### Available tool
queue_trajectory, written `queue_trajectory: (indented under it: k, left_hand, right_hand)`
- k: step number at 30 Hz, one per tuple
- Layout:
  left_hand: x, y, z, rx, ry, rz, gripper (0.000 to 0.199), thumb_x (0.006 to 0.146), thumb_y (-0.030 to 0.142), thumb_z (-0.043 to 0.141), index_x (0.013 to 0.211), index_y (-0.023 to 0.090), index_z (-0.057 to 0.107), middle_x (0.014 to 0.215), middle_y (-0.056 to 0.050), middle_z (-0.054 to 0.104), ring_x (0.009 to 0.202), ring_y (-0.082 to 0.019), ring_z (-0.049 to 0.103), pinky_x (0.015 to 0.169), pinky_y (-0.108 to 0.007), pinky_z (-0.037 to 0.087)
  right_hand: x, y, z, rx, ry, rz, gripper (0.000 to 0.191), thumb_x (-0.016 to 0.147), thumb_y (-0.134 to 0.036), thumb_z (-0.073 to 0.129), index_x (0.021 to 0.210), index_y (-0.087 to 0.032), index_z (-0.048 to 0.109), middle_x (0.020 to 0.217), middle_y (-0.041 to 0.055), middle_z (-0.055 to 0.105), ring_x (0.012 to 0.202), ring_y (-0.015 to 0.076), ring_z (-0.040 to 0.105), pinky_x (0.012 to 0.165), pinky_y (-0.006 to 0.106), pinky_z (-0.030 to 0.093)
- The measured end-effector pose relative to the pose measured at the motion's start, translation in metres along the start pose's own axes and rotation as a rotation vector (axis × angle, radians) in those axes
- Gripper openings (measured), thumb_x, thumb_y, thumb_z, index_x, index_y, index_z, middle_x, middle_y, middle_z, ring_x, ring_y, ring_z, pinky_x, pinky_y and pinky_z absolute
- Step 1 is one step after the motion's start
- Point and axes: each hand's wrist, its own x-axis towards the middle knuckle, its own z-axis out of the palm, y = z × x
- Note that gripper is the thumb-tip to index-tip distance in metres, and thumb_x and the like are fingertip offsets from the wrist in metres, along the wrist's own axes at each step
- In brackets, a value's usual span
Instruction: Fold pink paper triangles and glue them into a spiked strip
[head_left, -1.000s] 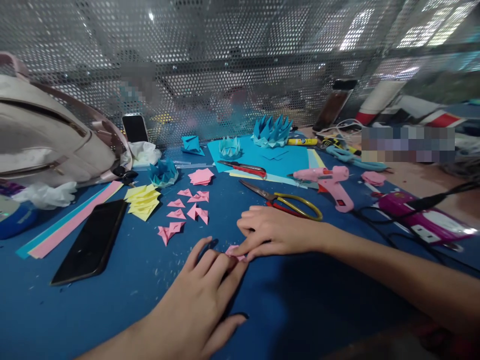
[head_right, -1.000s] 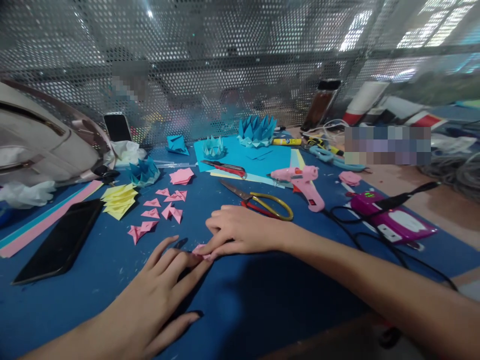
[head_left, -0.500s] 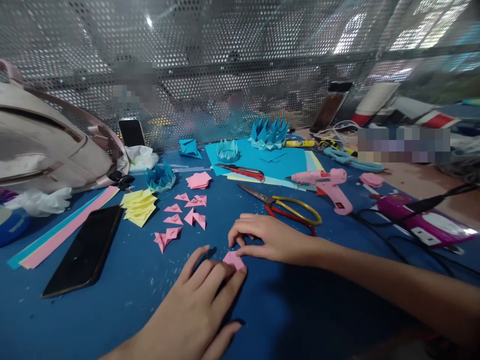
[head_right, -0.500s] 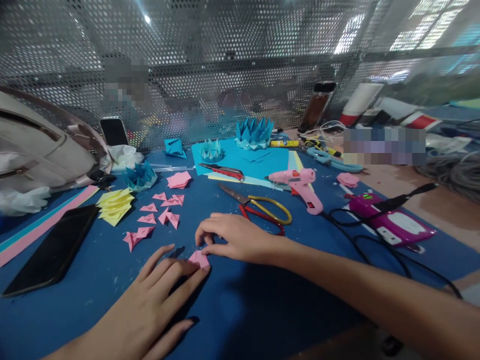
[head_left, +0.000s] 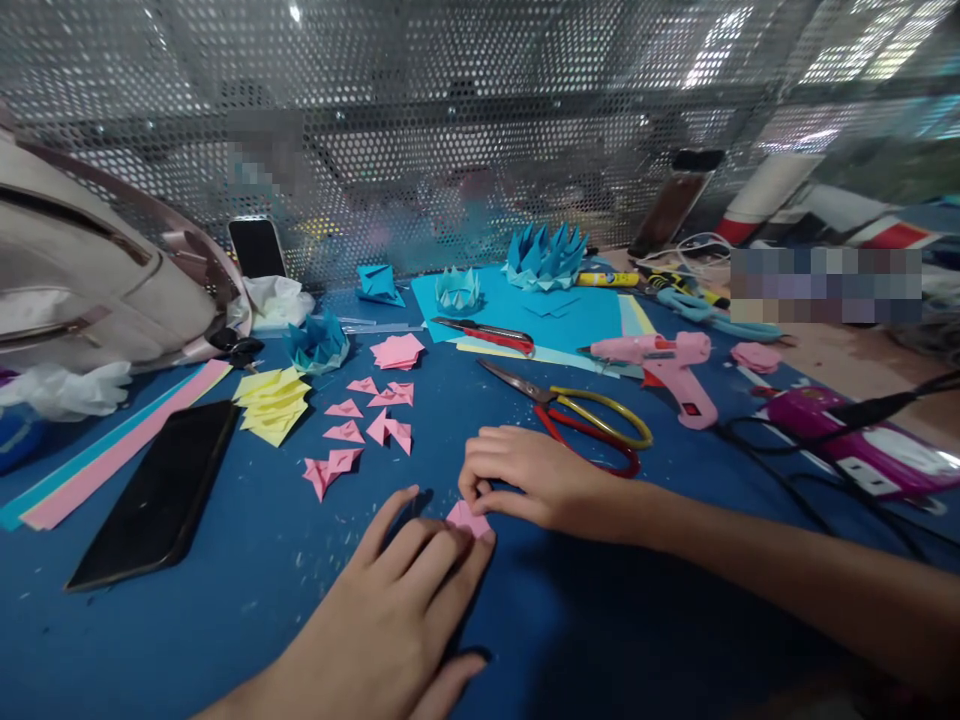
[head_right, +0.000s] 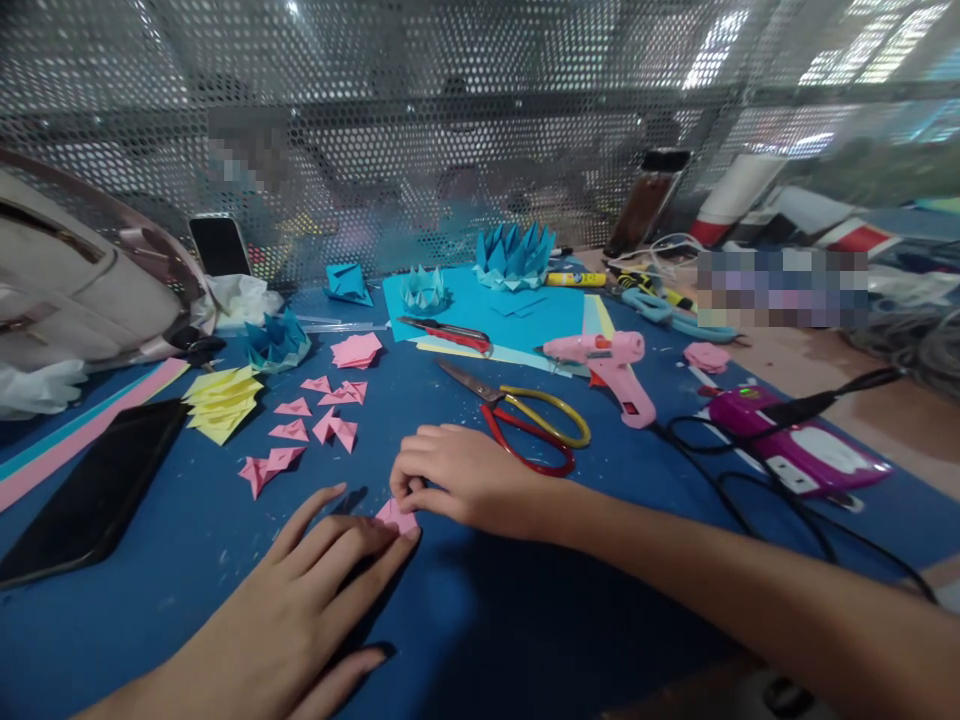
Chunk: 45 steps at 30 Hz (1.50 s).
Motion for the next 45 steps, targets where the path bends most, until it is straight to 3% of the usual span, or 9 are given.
queue_trajectory:
  k: [20, 26, 29, 33, 45]
  left_hand:
    - [0.001, 0.004, 0.000, 0.028, 0.013, -0.020, 0.063, 0.098, 0.050, 0.042, 0.149, 0.014, 0.036, 0.121, -0.010, 0.061, 0.109, -0.029, 0.052, 0.114, -0.056, 0.021]
    - [0.002, 0.004, 0.002, 0.036, 0.036, -0.021, 0.062, 0.097, 0.049, 0.043, 0.148, 0.014, 0.037, 0.121, -0.010, 0.060, 0.107, -0.029, 0.052, 0.114, -0.056, 0.018]
    - [0.002, 0.003, 0.002, 0.026, 0.037, -0.015, 0.062, 0.097, 0.049, 0.044, 0.147, 0.014, 0.038, 0.120, -0.010, 0.060, 0.106, -0.029, 0.052, 0.114, -0.056, 0.019]
    - [0.002, 0.003, 0.000, 0.016, 0.032, -0.015, 0.060, 0.096, 0.047, 0.046, 0.146, 0.015, 0.040, 0.119, -0.010, 0.060, 0.106, -0.029, 0.052, 0.114, -0.057, 0.020]
    - [0.002, 0.004, -0.004, -0.026, 0.018, -0.017, 0.058, 0.096, 0.042, 0.048, 0.146, 0.014, 0.039, 0.123, -0.010, 0.059, 0.108, -0.029, 0.053, 0.114, -0.058, 0.022]
  right_hand:
    - [-0.002, 0.000, 0.006, -0.048, 0.029, -0.046, 0.012, 0.097, -0.022, 0.055, 0.087, -0.018, 0.058, 0.087, -0.0004, 0.059, 0.081, 0.0155, 0.047, 0.075, 0.029, 0.030]
    - [-0.005, 0.003, -0.003, 0.112, 0.083, -0.030, 0.007, 0.093, -0.024, 0.063, 0.093, -0.017, 0.065, 0.089, -0.0003, 0.059, 0.084, 0.0127, 0.055, 0.074, 0.024, 0.036]
    - [-0.009, 0.008, -0.020, 0.133, -0.024, -0.160, 0.013, 0.093, -0.027, 0.064, 0.094, -0.019, 0.074, 0.084, 0.0000, 0.059, 0.081, 0.0114, 0.055, 0.071, 0.021, 0.037]
    - [-0.011, 0.013, -0.036, -0.016, -0.158, -0.264, 0.025, 0.094, -0.040, 0.060, 0.102, -0.023, 0.077, 0.075, -0.0001, 0.056, 0.075, 0.0125, 0.050, 0.068, 0.023, 0.034]
    - [-0.010, 0.014, -0.032, -0.145, -0.181, -0.266, 0.029, 0.099, -0.042, 0.052, 0.105, -0.027, 0.076, 0.071, -0.0013, 0.057, 0.069, 0.0124, 0.048, 0.071, 0.028, 0.030]
